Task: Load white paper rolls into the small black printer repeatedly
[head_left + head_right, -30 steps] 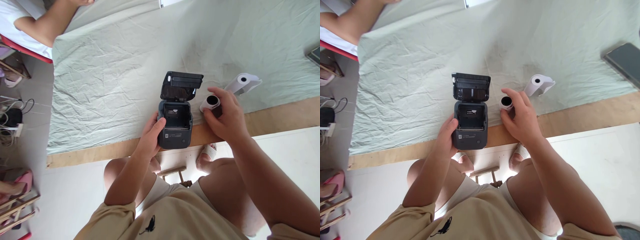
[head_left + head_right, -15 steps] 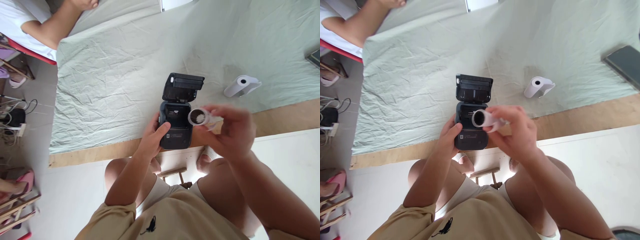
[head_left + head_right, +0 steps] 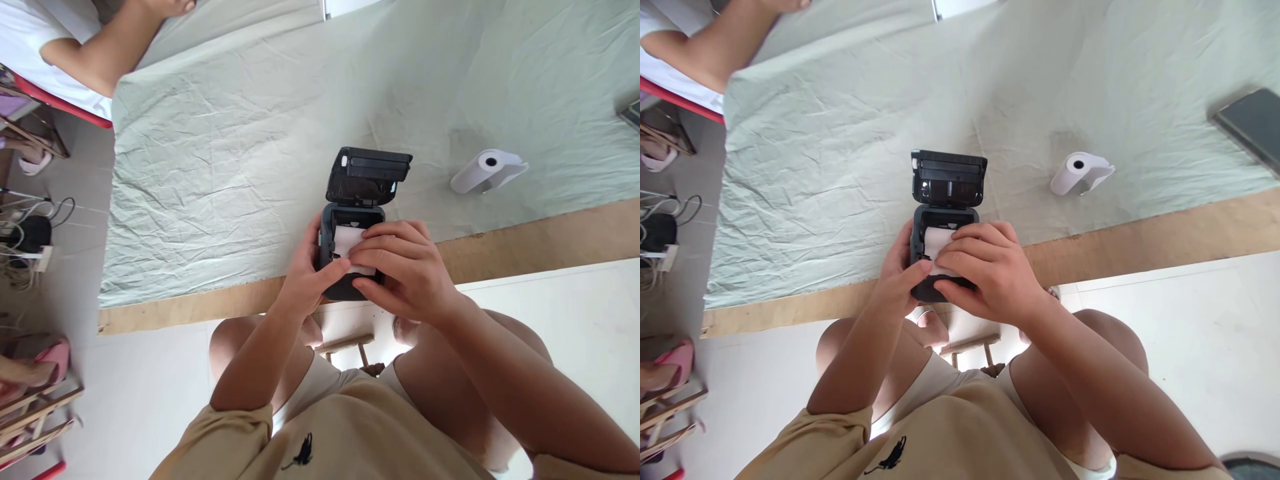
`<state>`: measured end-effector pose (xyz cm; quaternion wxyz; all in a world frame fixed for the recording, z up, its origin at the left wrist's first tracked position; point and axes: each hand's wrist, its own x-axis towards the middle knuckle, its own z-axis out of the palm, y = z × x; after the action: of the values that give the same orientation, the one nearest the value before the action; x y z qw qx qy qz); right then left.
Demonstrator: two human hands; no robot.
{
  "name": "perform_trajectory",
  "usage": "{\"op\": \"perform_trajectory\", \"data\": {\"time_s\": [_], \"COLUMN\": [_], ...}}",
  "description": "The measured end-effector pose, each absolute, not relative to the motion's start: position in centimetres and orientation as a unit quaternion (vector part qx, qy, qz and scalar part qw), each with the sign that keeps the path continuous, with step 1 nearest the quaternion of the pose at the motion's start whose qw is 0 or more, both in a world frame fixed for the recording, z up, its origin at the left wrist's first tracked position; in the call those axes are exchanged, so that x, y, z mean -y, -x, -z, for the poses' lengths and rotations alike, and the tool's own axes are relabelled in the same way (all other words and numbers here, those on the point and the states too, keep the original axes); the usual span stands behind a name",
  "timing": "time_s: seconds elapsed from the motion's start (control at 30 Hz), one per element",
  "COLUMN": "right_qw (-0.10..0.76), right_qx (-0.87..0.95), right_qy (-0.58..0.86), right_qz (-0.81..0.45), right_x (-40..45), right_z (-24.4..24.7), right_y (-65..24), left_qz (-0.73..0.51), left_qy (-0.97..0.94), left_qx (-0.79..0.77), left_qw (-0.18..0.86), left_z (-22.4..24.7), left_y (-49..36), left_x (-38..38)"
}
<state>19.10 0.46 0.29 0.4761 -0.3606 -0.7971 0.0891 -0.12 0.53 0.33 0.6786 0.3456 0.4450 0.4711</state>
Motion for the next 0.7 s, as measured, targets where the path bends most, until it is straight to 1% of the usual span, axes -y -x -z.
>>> {"op": "perform_trajectory", "data": {"time_s": [0.07,0.13,0.23,0.33,0.43,0.5,0.6,0.7], "right_qw": [0.496,0.522,0.511,0.527,0.54,0.504,0.427,0.395], "right_qx": [0.783,0.744,0.698,0.679,0.659,0.673,0.703,0.703], "right_qy": [0.359,0.404,0.482,0.465,0.456,0.462,0.461,0.463], "right_qz": [-0.102,-0.103,-0.136,-0.215,-0.258,-0.283,-0.333,-0.367], "right_x": [-0.5,-1.1,-2.2,-2.6,-2.1,-1.8,-1.7,-1.9], "right_z": [-0.3,-0.1,0.7,1.6,1.9,1.5,0.9,0.7], "right_y": [-19.5,-20.1,-21.1,-21.8,-21.9,-21.8,-21.6,-21.5], "left_qz": [-0.449,-0.432,-0.423,-0.423,-0.424,-0.426,-0.43,-0.419], "left_qy": [-0.356,-0.367,-0.383,-0.381,-0.374,-0.377,-0.386,-0.369], "left_qx": [-0.457,-0.468,-0.464,-0.461,-0.466,-0.46,-0.444,-0.456], "left_qw": [0.681,0.678,0.678,0.68,0.681,0.682,0.685,0.693], "left_z": [-0.2,-0.2,-0.1,0.1,0.4,0.6,0.6,0.3], "left_y": [0.2,0.3,0.4,0.5,0.7,0.8,1.0,0.9], "left_x": [-0.6,-0.7,-0.8,-0.8,-0.7,-0.5,-0.4,-0.4]}}
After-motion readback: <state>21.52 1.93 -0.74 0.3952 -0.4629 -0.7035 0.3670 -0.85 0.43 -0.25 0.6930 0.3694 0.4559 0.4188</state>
